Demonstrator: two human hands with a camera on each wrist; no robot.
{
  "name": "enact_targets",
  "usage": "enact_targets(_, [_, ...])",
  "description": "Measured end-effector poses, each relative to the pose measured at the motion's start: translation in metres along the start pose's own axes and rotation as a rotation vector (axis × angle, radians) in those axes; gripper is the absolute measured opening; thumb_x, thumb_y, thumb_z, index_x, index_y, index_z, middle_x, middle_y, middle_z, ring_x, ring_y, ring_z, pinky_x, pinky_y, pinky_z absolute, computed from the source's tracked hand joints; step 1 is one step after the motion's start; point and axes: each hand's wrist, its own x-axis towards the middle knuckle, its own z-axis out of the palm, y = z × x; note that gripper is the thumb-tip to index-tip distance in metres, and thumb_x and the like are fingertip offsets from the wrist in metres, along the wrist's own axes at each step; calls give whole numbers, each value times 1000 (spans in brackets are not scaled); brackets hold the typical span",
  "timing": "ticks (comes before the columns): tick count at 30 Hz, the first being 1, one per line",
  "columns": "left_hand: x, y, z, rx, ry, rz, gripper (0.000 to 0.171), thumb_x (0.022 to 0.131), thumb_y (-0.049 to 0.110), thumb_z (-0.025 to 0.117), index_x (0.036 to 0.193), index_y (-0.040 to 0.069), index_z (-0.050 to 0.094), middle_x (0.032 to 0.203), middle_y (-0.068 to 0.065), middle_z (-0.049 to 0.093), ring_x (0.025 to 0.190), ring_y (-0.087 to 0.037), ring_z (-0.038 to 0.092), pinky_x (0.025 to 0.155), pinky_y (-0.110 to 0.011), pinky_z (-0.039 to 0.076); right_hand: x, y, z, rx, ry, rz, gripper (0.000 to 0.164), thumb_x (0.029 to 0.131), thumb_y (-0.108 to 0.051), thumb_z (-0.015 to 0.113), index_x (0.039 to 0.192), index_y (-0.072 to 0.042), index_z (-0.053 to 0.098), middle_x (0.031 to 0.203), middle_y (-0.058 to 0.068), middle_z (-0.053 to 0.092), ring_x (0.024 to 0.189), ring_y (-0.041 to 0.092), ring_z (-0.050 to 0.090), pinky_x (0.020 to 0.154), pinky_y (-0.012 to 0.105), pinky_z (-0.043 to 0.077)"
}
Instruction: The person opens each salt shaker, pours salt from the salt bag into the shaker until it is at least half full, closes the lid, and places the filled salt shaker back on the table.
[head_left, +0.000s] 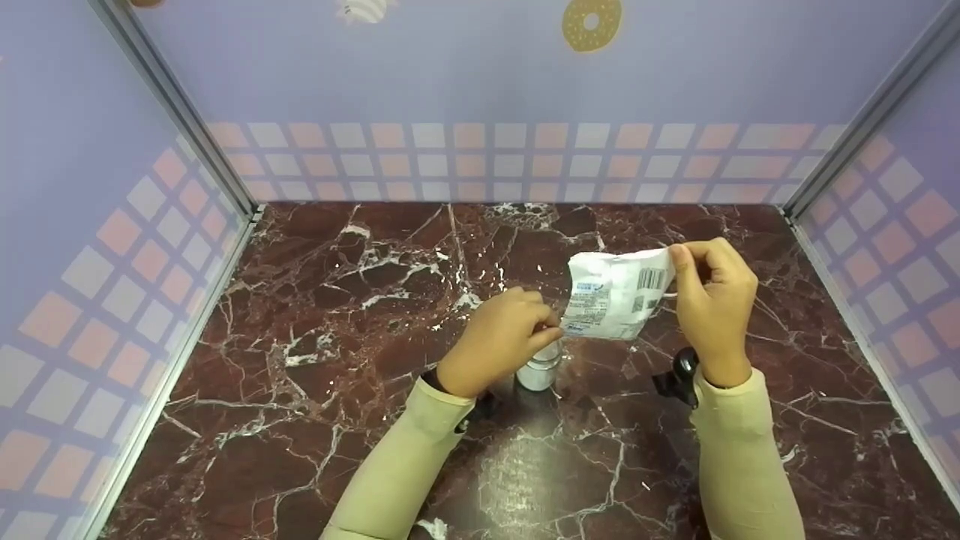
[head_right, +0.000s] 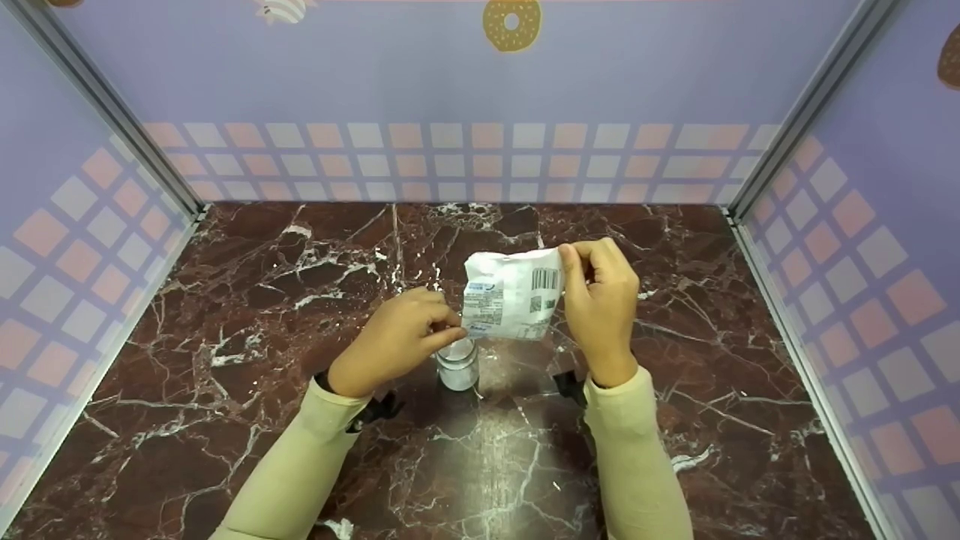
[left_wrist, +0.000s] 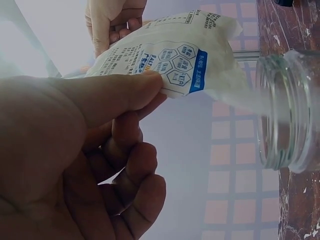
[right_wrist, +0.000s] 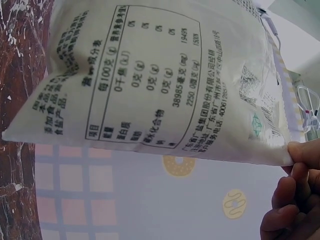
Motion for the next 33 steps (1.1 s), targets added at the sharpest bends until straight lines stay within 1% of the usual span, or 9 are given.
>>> enact_targets(8, [1,1,-1,-4,6,5,20,97,31,72,93,13,79,88,3,70,79,-15,58,78,-29,51,0,0,0,11,6,4,15,89,13,70,76,13,65,67,15,52,62,-1,42,57,15,31])
enact_targets(13, [0,0,0,-1,7,0,21,97,32,73,94,13,79,88,3,70,79,-15,58,77,-29,51,0,-1,-1,5,6,4,15,90,13,70,76,13,65,68,14,52,63,-1,42,58,15,31])
enact_targets(21, [0,0,-1,-6,12,0,18,96,30,74,94,13,80,88,3,70,79,-16,58,79,-29,51,-1,0,-1,4,-7,-5,15,91,11,68,77,13,65,68,15,52,62,-2,39,57,16,29])
enact_targets(28, [-1,0,-1,-2,18,4,18,96,31,74,94,14,80,88,4,69,78,-15,57,74,-28,49,-1,4,0,3,-2,1,15,91,11,69,77,13,66,68,14,53,62,-1,40,57,16,30])
enact_targets(33, [-1,0,-2,1,13,-2,19,97,32,73,94,14,80,88,3,70,79,-15,58,73,-28,50,-2,5,0,5,0,0,15,91,11,70,76,13,65,68,15,52,63,-2,41,57,15,30])
